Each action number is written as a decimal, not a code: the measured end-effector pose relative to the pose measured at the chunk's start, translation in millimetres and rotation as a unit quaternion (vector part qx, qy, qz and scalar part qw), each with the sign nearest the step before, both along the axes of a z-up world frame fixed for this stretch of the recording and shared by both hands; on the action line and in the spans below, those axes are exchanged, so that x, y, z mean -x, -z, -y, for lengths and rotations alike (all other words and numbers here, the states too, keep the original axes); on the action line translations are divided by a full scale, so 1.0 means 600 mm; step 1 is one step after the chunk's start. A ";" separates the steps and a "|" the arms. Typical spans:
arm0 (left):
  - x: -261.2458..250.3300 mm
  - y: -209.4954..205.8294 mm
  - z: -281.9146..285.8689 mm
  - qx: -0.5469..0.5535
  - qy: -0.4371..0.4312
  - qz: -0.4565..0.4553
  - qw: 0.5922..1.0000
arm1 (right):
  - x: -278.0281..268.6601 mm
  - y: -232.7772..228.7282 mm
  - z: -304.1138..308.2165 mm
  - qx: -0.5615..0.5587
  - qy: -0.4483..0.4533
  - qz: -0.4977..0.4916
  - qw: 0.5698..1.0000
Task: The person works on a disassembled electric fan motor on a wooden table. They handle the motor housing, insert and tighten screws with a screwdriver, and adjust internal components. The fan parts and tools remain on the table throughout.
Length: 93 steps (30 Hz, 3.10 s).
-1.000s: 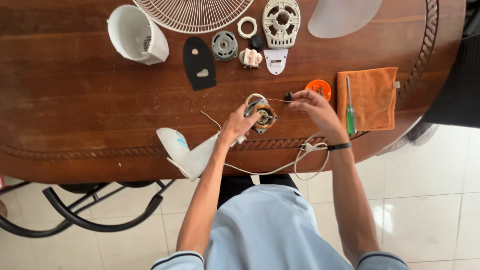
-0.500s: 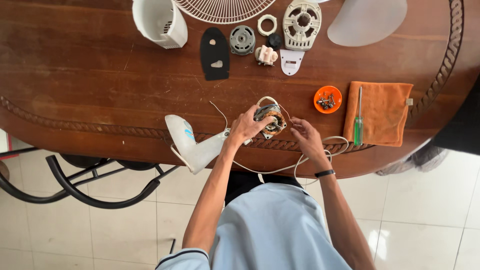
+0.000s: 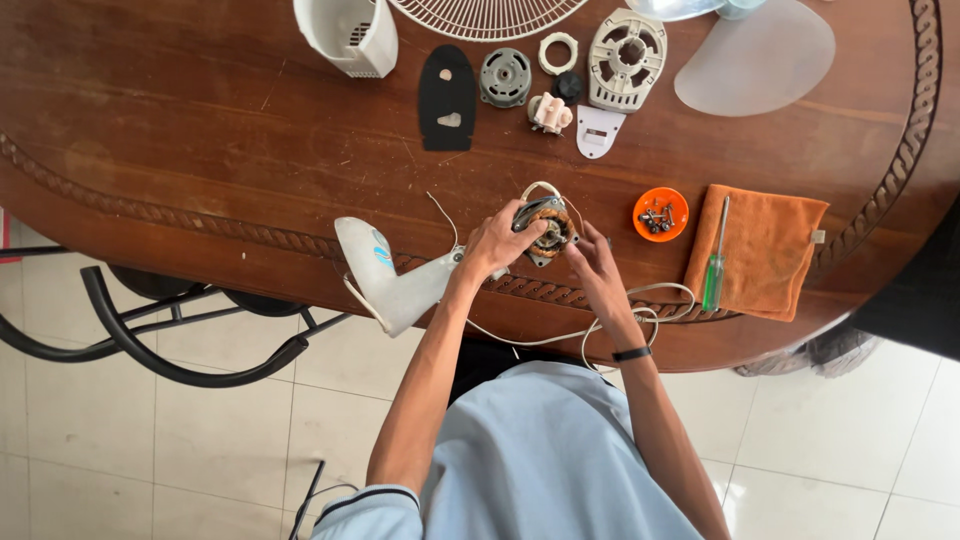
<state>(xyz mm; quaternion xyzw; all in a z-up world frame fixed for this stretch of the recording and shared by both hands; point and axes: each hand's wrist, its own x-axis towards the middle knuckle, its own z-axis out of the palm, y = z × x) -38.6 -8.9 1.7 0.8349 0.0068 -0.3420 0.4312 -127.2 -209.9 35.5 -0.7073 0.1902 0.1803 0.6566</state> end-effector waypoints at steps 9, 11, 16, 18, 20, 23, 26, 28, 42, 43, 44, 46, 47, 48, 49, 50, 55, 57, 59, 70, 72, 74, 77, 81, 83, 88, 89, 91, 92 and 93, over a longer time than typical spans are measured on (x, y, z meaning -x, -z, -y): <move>-0.014 -0.017 -0.009 0.108 -0.047 -0.013 0.993 | -0.045 -0.007 -0.050 -0.142 0.083 -0.022 0.986; -0.018 -0.023 -0.019 0.154 -0.053 -0.018 0.986 | -0.053 -0.019 -0.054 -0.118 0.086 -0.024 0.989; -0.025 -0.053 -0.035 0.206 -0.034 0.024 0.978 | -0.063 -0.041 -0.068 -0.194 0.113 -0.006 0.974; -0.028 -0.071 -0.039 0.216 -0.030 0.047 0.975 | -0.067 -0.043 -0.074 -0.221 0.125 -0.003 0.967; -0.028 -0.090 -0.040 0.206 -0.030 0.045 0.977 | -0.071 -0.042 -0.079 -0.229 0.125 0.008 0.965; -0.028 -0.108 -0.042 0.169 -0.038 -0.004 0.985 | -0.072 -0.034 -0.087 -0.223 0.136 0.018 0.965; -0.029 -0.115 -0.042 0.154 -0.050 0.007 0.987 | -0.073 -0.025 -0.091 -0.189 0.136 0.038 0.972; -0.034 -0.113 -0.044 0.171 -0.057 0.031 0.983 | -0.077 -0.019 -0.095 -0.190 0.145 0.042 0.970; -0.061 -0.117 -0.077 0.135 -0.090 -0.010 0.987 | -0.108 -0.024 -0.144 -0.205 0.176 0.004 0.963; -0.063 -0.116 -0.082 0.140 -0.085 0.018 0.986 | -0.113 -0.027 -0.146 -0.203 0.172 -0.006 0.964; -0.067 -0.114 -0.086 0.146 -0.080 0.046 0.985 | -0.118 -0.032 -0.145 -0.201 0.168 -0.015 0.965; -0.078 -0.113 -0.096 0.156 -0.071 0.082 0.982 | -0.123 -0.043 -0.140 -0.163 0.126 -0.026 0.978; -0.085 -0.113 -0.101 0.160 -0.066 0.090 0.981 | -0.126 -0.047 -0.141 -0.144 0.105 -0.032 0.984; -0.089 -0.113 -0.106 0.163 -0.063 0.097 0.980 | -0.127 -0.051 -0.139 -0.155 0.100 -0.027 0.983; -0.094 -0.115 -0.111 0.163 -0.067 0.064 0.982 | -0.128 -0.056 -0.132 -0.165 0.095 -0.022 0.981; -0.100 -0.118 -0.115 0.162 -0.071 0.030 0.984 | -0.130 -0.060 -0.128 -0.176 0.090 -0.017 0.980; -0.118 -0.130 -0.127 0.161 -0.078 -0.006 0.984 | -0.135 -0.080 -0.106 -0.118 0.041 0.025 0.992; -0.119 -0.128 -0.126 0.163 -0.085 -0.006 0.983 | -0.144 -0.084 -0.107 -0.146 0.043 0.023 0.988; -0.120 -0.123 -0.125 0.166 -0.078 0.050 0.982 | -0.154 -0.088 -0.102 -0.181 0.048 -0.003 0.982; -0.134 -0.127 -0.203 0.090 -0.134 -0.025 0.987 | -0.294 -0.041 -0.100 0.029 -0.028 -0.029 0.999; -0.137 -0.127 -0.216 0.074 -0.152 -0.035 0.985 | -0.329 -0.027 -0.114 0.152 -0.054 -0.002 0.987; -0.140 -0.127 -0.224 0.085 -0.162 -0.027 0.983 | -0.359 -0.014 -0.129 0.266 -0.079 0.042 0.960; -0.141 -0.127 -0.230 0.092 -0.173 -0.032 0.980 | -0.399 0.008 -0.144 0.399 -0.156 0.100 0.898; -0.144 -0.127 -0.233 0.092 -0.169 -0.030 0.981 | -0.431 0.044 -0.148 0.484 -0.237 0.193 0.820; -0.143 -0.126 -0.233 0.091 -0.171 -0.035 0.980 | -0.441 0.063 -0.149 0.523 -0.266 0.186 0.788; -0.144 -0.121 -0.234 0.084 -0.160 -0.029 0.983 | -0.446 0.094 -0.150 0.534 -0.266 0.154 0.787; -0.142 -0.119 -0.235 0.081 -0.159 -0.031 0.984 | -0.444 0.097 -0.151 0.526 -0.260 0.146 0.797; -0.144 -0.114 -0.234 0.075 -0.156 -0.035 0.984 | -0.443 0.103 -0.156 0.542 -0.242 0.148 0.791; -0.144 -0.111 -0.234 0.072 -0.156 -0.039 0.984 | -0.442 0.105 -0.158 0.550 -0.234 0.149 0.788; -0.144 -0.107 -0.234 0.069 -0.156 -0.044 0.984 | -0.440 0.107 -0.159 0.551 -0.237 0.139 0.788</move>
